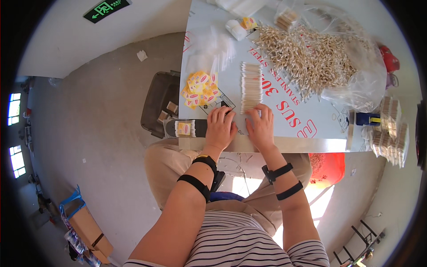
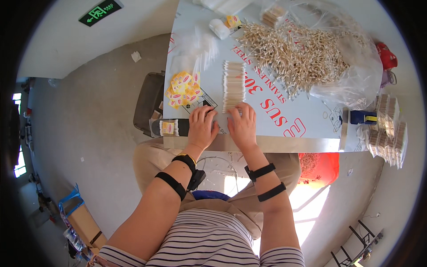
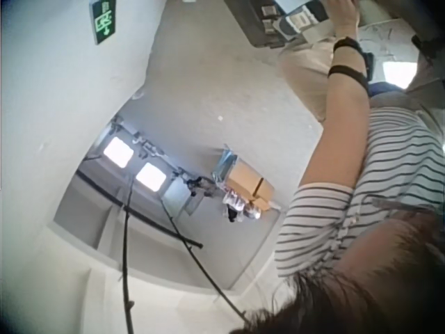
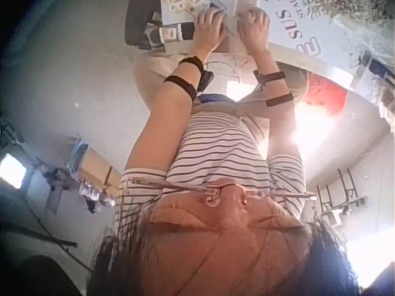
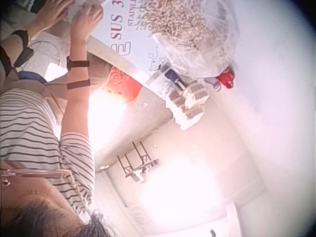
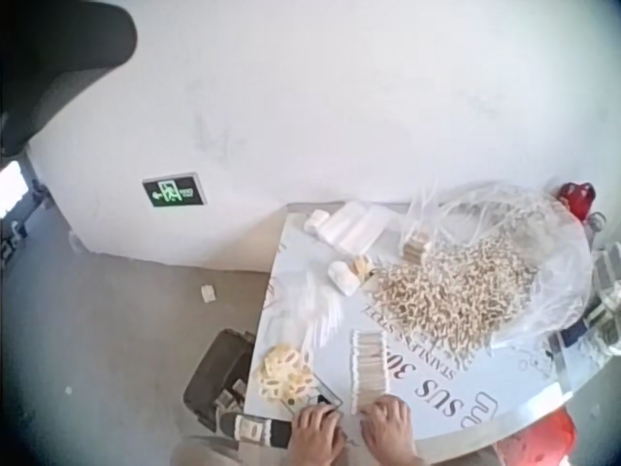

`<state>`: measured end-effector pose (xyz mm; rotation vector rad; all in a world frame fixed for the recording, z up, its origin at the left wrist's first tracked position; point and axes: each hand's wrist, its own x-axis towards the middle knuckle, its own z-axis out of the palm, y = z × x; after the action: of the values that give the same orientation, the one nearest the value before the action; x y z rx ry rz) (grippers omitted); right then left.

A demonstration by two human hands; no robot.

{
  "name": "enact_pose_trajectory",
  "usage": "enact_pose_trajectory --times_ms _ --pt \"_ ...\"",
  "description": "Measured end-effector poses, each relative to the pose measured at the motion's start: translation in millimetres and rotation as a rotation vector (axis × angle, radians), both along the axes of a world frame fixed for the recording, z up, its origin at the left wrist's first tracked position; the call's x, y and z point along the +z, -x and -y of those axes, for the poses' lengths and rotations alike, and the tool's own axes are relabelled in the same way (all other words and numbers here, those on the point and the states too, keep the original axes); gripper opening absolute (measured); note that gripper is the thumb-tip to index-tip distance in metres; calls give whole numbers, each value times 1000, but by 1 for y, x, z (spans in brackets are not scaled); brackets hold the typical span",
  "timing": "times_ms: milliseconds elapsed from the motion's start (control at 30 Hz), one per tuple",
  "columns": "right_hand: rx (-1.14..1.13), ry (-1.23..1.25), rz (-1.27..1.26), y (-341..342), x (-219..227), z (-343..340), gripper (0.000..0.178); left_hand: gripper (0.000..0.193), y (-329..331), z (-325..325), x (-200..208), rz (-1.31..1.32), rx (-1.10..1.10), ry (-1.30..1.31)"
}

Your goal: The person is aligning cotton swabs in a row and placing them into small cardboard boxes.

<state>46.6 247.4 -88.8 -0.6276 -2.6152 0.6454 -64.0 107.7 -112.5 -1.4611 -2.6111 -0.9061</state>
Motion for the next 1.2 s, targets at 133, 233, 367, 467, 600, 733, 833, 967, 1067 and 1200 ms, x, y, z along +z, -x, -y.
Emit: enact_pose_trajectory --times_ms 133,233,367,467,600,733,833,967,1067,1200 --pt "17 -67 32 0 -2 -8 32 39 1 1 0 1 -3 1" --pt "18 -124 32 2 -3 -12 26 39 1 0 0 -4 -9 -2" --pt "64 -47 76 1 -3 -13 17 38 1 2 1 7 -12 -9" --pt "80 -37 144 -1 -3 -9 14 39 3 2 4 49 -21 -31" --pt "79 136 84 -14 10 5 12 42 -2 10 28 119 -57 -111" --pt "131 221 5 -33 46 21 10 32 -13 24 69 30 -124 -132" --pt "138 425 -2 -48 80 33 7 18 -21 39 91 194 -200 -94" --pt "122 681 -120 -77 115 48 10 11 -43 54 122 335 -164 -218" --pt "123 756 -185 -97 131 60 12 9 -57 64 140 418 -176 -258" --pt "87 773 -265 -120 150 78 9 9 -77 81 162 504 -193 -313"
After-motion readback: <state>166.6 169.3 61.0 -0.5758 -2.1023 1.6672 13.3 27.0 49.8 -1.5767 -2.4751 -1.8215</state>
